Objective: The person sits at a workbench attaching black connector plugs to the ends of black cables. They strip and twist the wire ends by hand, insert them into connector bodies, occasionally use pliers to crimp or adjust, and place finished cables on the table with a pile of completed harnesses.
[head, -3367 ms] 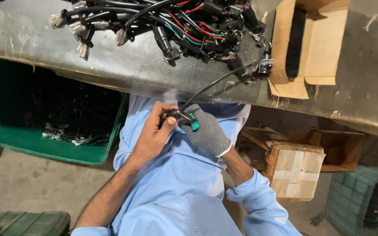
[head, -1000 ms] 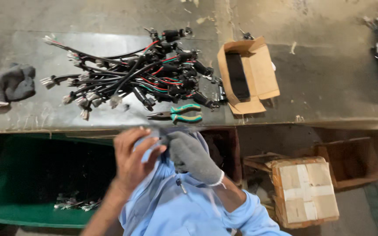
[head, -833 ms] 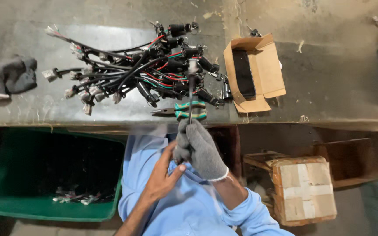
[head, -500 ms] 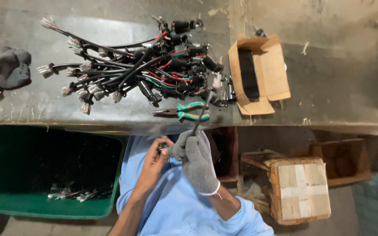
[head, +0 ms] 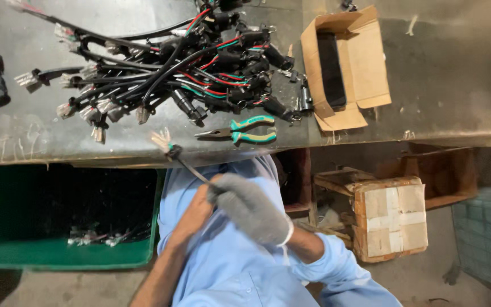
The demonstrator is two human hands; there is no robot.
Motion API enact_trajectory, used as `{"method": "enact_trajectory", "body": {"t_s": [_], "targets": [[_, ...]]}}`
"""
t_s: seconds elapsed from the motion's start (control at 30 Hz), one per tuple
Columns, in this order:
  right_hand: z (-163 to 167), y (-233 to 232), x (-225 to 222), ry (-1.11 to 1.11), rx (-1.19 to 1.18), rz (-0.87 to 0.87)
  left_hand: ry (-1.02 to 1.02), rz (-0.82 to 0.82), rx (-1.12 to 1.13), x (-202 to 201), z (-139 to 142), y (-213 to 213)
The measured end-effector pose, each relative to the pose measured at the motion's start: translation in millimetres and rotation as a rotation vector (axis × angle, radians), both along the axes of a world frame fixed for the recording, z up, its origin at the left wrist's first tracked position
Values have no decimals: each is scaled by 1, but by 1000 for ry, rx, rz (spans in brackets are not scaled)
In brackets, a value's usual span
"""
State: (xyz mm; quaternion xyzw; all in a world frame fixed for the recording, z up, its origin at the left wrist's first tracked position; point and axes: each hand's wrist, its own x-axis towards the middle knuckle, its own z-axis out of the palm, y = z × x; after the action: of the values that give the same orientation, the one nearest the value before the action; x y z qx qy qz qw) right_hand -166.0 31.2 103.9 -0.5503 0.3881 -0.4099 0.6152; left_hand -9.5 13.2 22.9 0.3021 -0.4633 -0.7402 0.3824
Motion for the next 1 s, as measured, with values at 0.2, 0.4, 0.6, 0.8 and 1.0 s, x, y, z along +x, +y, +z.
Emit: {"method": "enact_trajectory", "body": {"t_s": [0.2, 0.4, 0.6, 0.8, 1.0], "targets": [[25, -38, -36, 577, -294, 200, 50, 313, -75, 72, 45, -29], [14, -40, -26, 645, -244, 224, -378, 163, -414, 63, 59, -39], [-2, -47, -24, 633, -170, 193, -118, 596, -347, 59, 52, -47], [8, -47, -22, 495, -217, 88, -362, 273, -462, 45, 66, -52], [-5, -54, -22, 742, -501, 34, -52, 774, -415, 62, 78, -56]]}}
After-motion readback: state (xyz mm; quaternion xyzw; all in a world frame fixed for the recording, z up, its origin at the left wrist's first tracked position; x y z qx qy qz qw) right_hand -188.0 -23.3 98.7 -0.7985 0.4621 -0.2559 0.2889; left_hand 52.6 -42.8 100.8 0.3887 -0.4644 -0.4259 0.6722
